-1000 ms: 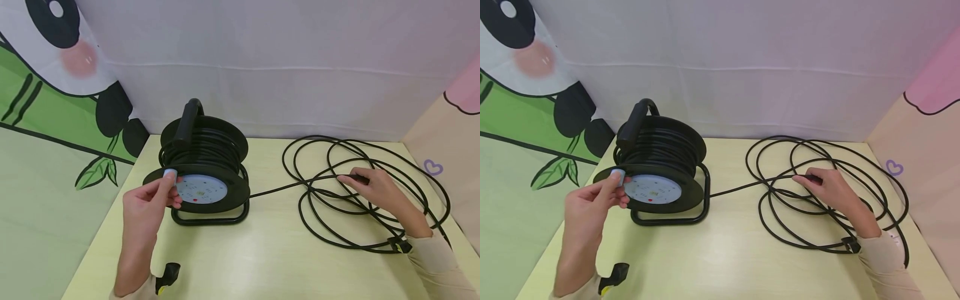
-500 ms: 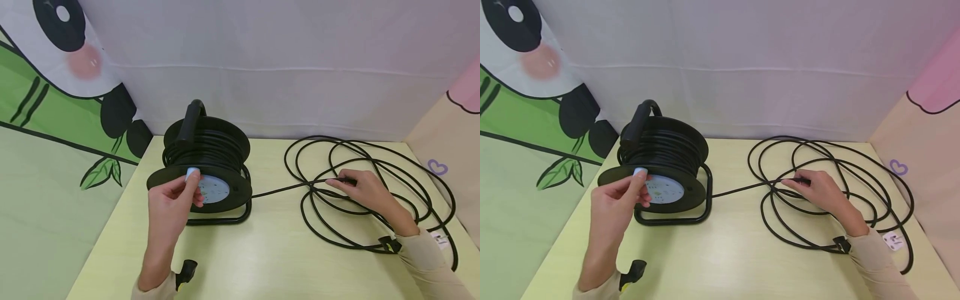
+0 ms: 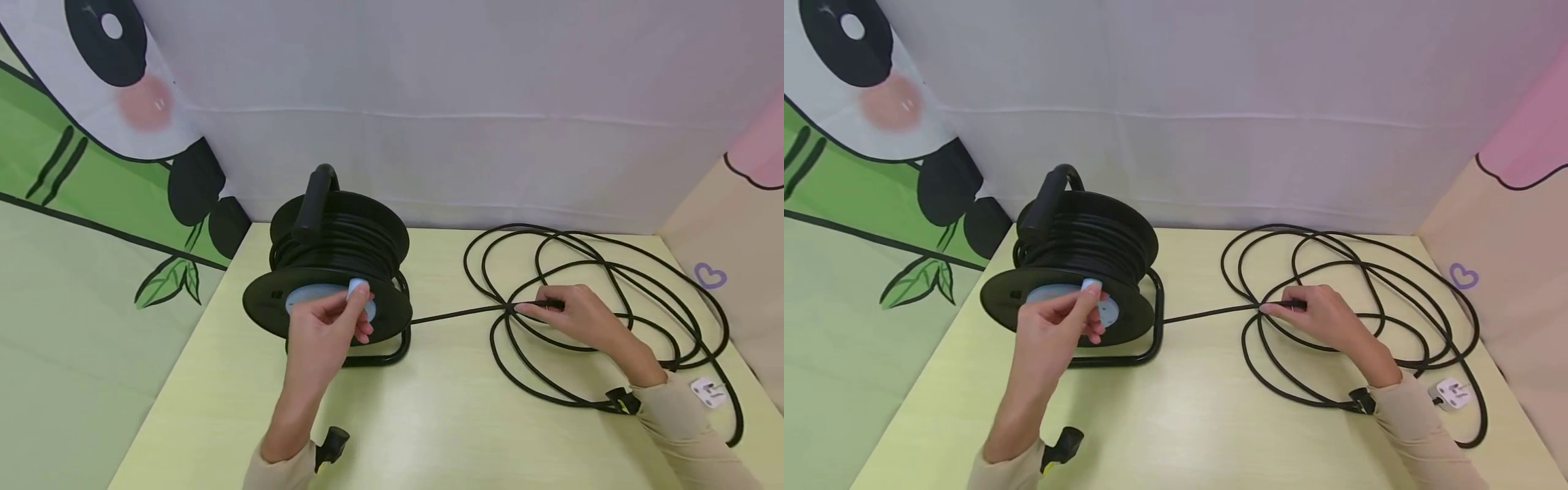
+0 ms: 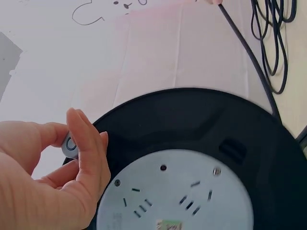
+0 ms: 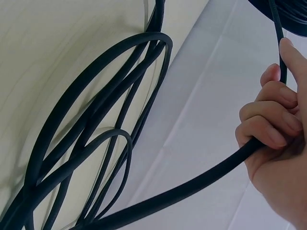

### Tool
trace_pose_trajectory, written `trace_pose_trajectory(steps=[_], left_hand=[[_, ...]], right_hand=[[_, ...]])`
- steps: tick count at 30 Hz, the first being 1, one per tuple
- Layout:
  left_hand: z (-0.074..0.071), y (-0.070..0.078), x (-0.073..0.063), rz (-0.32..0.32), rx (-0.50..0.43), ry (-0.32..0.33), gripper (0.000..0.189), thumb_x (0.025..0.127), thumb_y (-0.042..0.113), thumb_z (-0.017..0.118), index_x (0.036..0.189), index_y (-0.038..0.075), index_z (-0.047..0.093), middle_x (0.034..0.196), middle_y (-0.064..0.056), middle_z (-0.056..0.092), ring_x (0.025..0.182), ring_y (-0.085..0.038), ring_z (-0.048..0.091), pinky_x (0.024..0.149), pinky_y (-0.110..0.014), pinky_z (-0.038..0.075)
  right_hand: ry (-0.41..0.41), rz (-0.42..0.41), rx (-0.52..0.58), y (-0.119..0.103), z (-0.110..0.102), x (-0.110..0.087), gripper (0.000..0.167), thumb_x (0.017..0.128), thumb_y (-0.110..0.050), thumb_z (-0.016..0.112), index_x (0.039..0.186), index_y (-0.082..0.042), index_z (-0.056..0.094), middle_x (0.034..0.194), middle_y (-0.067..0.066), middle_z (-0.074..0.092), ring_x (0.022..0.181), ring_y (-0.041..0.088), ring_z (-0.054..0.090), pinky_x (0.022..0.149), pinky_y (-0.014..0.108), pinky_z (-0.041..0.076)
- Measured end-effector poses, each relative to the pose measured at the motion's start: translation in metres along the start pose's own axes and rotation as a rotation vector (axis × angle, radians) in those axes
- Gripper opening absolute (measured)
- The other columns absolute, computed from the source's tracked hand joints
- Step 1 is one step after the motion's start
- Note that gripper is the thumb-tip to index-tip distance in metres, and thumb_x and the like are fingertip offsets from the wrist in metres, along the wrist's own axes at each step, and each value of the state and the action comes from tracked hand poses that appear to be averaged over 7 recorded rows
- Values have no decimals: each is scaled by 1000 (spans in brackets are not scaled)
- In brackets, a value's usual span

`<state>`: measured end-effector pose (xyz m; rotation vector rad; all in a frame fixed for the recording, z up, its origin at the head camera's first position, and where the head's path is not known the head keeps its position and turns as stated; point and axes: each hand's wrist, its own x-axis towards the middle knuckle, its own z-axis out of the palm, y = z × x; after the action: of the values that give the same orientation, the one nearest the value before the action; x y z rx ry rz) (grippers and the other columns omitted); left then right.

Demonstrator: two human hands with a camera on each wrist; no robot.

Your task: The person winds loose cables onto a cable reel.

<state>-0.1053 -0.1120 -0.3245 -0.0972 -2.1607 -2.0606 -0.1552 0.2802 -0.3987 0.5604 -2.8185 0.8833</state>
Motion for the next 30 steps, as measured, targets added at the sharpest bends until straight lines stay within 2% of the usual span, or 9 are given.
trace_pose_trajectory(steps=[7,11,16,23,30], left_hand=[[15,-12,1,-58,-2,-54,29,99,19,71,95,-9,76,70,-11,65,57,-16,64,59,-28,60],[23,-21,0,-105,-13,-89,30,99,21,72,92,-8,75,68,-10,64,55,-17,63,60,-27,60],[30,-33,-3,-128,-9,-119,28,99,21,72,89,-5,76,66,-11,64,54,-17,62,58,-27,59],[35,-56,-10,-210,26,-136,28,97,20,74,81,-3,74,66,-10,66,55,-19,64,59,-27,60],[31,-83,-10,-258,110,-129,26,96,17,73,81,-4,75,67,-10,67,58,-22,68,59,-27,59]], right_hand=[[35,-29,-72,5,0,0,39,96,-33,75,67,-23,50,58,-16,32,52,2,32,51,23,29],[68,-32,-107,8,-1,0,38,97,-33,74,68,-22,52,57,-16,32,50,2,32,49,23,29],[85,-19,-121,11,-1,0,36,97,-35,72,69,-22,55,56,-15,34,49,3,33,49,23,29],[121,-46,-205,19,-3,-2,49,93,-35,77,61,-23,41,54,-17,26,49,1,25,47,22,24],[150,-86,-219,24,-18,-5,49,91,-34,80,61,-26,41,56,-20,25,50,0,24,49,22,20]])
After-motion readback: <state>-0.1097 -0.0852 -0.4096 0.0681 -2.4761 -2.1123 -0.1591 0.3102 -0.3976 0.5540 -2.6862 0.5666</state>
